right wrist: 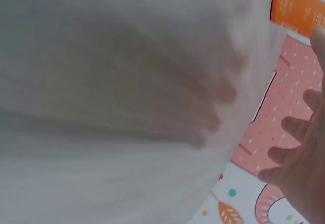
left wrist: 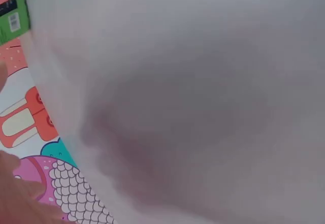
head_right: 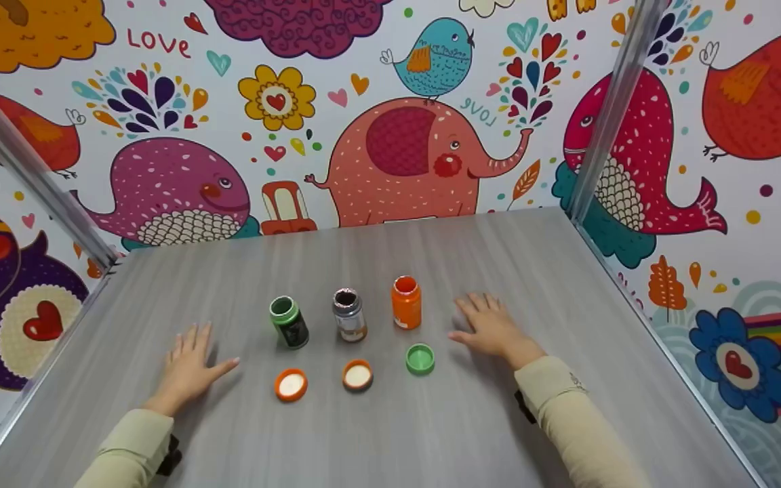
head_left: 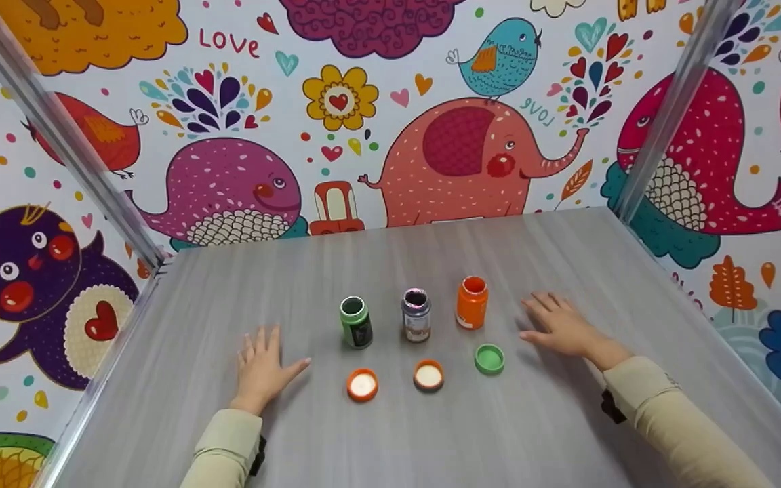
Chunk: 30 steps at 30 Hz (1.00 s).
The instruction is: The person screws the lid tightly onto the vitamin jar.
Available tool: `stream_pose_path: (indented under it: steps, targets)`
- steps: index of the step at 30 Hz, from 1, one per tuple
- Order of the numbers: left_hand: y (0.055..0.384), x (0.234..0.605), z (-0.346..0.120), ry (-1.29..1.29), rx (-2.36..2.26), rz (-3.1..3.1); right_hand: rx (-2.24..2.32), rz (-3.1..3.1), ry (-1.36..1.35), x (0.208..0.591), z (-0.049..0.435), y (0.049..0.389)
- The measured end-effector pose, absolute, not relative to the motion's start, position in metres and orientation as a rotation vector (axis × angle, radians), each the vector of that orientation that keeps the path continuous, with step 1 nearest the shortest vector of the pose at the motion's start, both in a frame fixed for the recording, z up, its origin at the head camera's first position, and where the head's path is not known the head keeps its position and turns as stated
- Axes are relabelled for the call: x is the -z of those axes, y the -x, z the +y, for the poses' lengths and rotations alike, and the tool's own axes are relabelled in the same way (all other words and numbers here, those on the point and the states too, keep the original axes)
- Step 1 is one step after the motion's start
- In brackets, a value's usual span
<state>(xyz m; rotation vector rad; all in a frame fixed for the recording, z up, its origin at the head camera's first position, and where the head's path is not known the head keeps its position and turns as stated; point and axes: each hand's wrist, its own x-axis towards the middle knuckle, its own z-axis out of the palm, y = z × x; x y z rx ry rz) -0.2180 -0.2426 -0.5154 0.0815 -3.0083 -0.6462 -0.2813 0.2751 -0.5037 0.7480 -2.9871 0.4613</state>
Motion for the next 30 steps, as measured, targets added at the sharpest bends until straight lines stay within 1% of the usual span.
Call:
stream_pose_path:
  steps: [11,18,30]
  targets:
    - [0.231,0.513,-0.209,-0.118,1.157,-2.879,-0.672,-3.066,-0.81,0.498,0.253,0.269]
    - [0.239,0.514,-0.182,-0.061,1.316,-2.783,-0.732,-3.076,-0.881,0.501,0.244,0.262]
    - [0.251,0.514,-0.146,-0.057,1.584,-2.528,-0.751,-3.027,-1.066,0.511,0.225,0.257]
